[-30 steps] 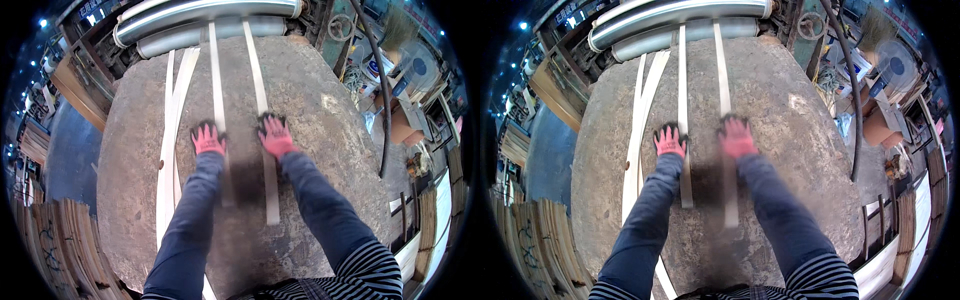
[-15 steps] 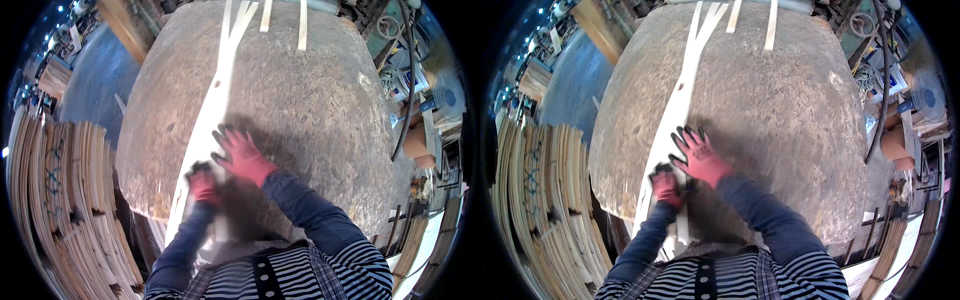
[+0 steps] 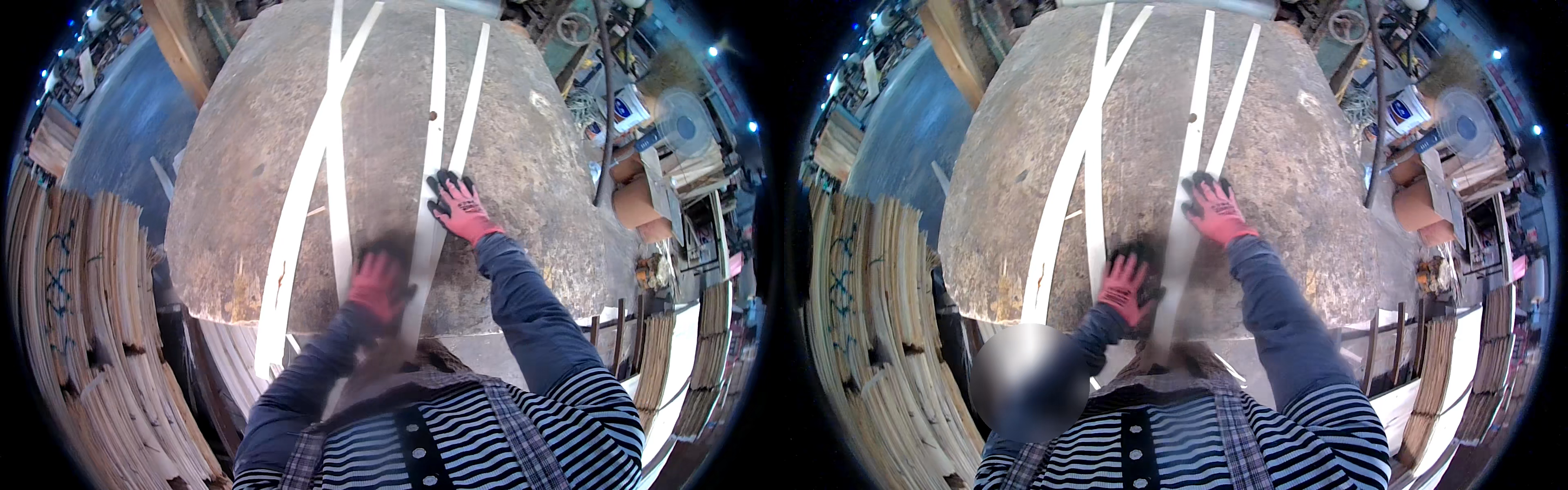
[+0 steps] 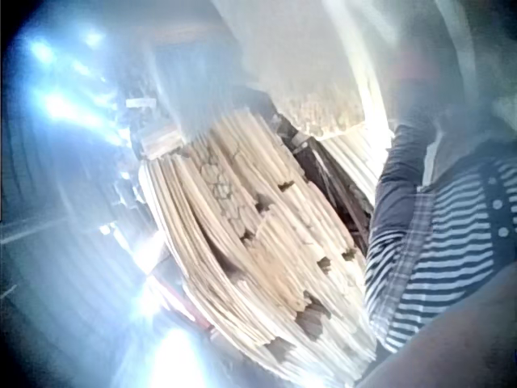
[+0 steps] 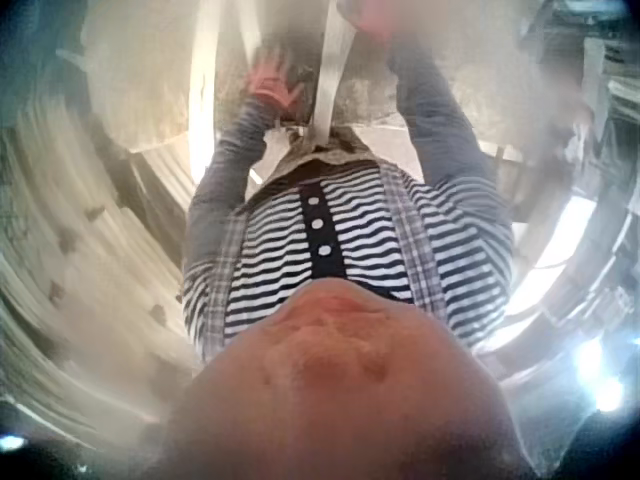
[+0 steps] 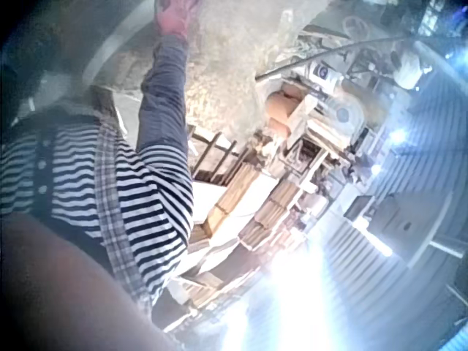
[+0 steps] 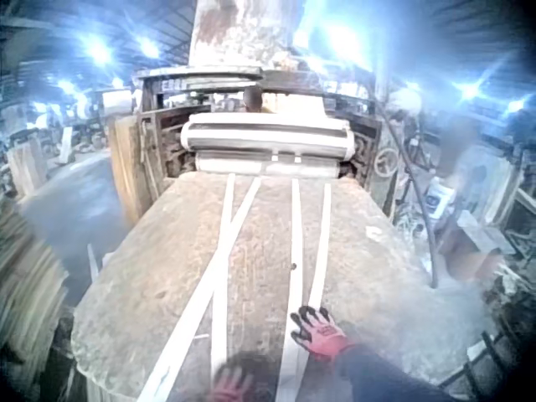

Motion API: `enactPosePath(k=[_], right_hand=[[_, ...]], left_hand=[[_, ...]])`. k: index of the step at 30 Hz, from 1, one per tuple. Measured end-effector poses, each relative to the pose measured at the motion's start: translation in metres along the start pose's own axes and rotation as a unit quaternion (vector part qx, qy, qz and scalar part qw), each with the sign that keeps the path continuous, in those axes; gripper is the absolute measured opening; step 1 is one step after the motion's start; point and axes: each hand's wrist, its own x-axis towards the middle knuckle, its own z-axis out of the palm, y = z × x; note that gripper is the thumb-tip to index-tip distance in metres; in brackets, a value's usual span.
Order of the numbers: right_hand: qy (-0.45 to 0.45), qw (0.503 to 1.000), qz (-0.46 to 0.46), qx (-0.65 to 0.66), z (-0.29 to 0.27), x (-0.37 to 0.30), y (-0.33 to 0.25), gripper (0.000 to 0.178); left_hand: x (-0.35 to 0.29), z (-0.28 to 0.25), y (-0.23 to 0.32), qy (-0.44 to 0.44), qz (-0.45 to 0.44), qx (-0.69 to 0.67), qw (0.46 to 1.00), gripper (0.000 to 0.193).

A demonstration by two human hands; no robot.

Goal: The person feeds thin wooden planks and a large plywood sheet into a roller machine in a workshop. They handle the planks one at a time, aligning them before feeding them through the rollers, then retrieve them from the output side.

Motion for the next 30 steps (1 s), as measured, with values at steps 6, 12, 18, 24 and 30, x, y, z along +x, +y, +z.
enactPosePath(k=[6,12,18,24,30], right_hand=[[-0.041,0.997,0.045,0.038,-0.006,0.025,-0.004,0.059],[0.016,0.999,-0.021,0.021,-0.007,0.077,0.092,0.059],[0.038,0.997,-0.06,0.017,-0.004,0.137,0.135,0.057],[0.097,0.994,0.005,-0.056,-0.034,0.29,0.191,0.055],[0.274,0.962,-0.001,-0.016,-0.065,0.287,0.134,0.061]], left_hand=[[0.065,0.021,0.032,-0.091,-0.024,0.029,0.995,0.071],[0.152,0.004,-0.041,-0.051,-0.047,0.125,0.99,0.071],[0.265,0.003,-0.065,0.022,-0.019,0.144,0.989,0.066],[0.4,-0.019,-0.097,0.144,-0.007,0.181,0.973,0.067],[0.333,-0.074,-0.094,0.226,-0.053,0.141,0.962,0.07]])
